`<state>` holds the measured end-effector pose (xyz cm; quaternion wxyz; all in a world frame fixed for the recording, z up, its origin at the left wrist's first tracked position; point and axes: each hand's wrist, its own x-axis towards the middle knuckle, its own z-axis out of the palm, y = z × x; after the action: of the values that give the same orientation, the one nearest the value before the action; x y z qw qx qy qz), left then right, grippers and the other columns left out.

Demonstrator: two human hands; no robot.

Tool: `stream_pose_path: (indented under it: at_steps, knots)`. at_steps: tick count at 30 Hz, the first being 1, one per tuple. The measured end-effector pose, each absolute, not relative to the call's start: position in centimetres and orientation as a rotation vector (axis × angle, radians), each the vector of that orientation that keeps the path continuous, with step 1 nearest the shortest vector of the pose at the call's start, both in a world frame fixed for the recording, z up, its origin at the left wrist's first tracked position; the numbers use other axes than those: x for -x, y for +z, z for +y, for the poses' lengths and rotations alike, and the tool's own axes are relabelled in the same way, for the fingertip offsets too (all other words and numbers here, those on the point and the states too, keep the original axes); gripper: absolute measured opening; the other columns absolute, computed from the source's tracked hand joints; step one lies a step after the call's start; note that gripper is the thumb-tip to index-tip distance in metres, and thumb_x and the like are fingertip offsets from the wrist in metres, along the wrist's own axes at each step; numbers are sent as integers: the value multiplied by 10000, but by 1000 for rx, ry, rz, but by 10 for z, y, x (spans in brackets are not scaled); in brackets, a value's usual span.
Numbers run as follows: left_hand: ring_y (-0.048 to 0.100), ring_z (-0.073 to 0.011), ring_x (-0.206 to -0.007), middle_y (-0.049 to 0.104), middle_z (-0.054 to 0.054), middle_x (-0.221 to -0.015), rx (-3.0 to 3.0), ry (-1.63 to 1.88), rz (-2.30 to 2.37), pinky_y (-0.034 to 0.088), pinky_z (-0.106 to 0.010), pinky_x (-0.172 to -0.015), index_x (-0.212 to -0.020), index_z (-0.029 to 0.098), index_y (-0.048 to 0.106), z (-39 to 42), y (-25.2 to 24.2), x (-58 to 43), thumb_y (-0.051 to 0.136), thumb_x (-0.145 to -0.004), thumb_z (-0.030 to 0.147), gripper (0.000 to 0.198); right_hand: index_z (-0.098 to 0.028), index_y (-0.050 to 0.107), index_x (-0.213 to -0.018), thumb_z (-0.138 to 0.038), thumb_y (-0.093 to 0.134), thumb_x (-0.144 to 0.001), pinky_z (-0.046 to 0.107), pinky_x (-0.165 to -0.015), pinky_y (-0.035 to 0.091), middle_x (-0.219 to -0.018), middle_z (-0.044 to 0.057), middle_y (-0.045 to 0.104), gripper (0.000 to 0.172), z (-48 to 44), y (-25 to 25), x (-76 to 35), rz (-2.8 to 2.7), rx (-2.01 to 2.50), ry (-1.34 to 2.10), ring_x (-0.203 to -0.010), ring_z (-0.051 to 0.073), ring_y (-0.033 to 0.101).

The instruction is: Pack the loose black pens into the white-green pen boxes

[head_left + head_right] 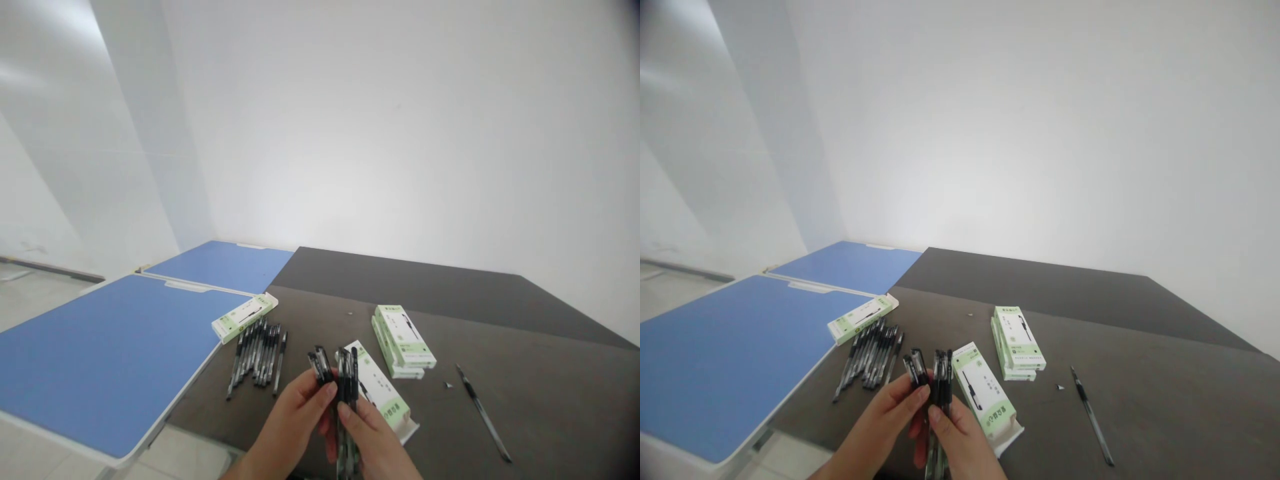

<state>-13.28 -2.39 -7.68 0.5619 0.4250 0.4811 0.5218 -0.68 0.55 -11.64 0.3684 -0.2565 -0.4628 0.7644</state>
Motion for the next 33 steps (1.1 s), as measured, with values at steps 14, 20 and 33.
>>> stream_pose_path:
  at_steps: [14, 20, 33]
  knots:
    - [651, -162, -674, 702, -84, -874, -857, 1076, 1087, 458, -173, -448, -1015, 137, 644, -26, -59, 118, 747, -695, 426, 444, -168, 572, -768, -609, 710, -694, 163, -377, 321, -560, -34, 576, 467, -7, -117, -7, -1111, 580, 2148, -362, 37, 427]
    - [611, -132, -474, 708, -76, -813, -743, 1134, 1068, 408, -181, -349, -962, 139, 624, -28, -68, 104, 653, -776, 513, 419, -193, 503, -1235, -660, 629, -725, 220, -445, 453, -684, -2, 652, 703, -2, -112, -10, -1447, 867, 1886, -482, 125, 574]
    - [705, -188, -888, 622, -3, -736, -413, 1734, 874, 545, -317, -903, -808, 142, 631, 6, -76, 145, 523, -916, 160, 154, -122, 608, -1168, -364, 540, -864, 415, -924, 447, -1199, 165, 620, 395, 31, -94, -54, -2184, 1565, 474, -1107, 324, 575]
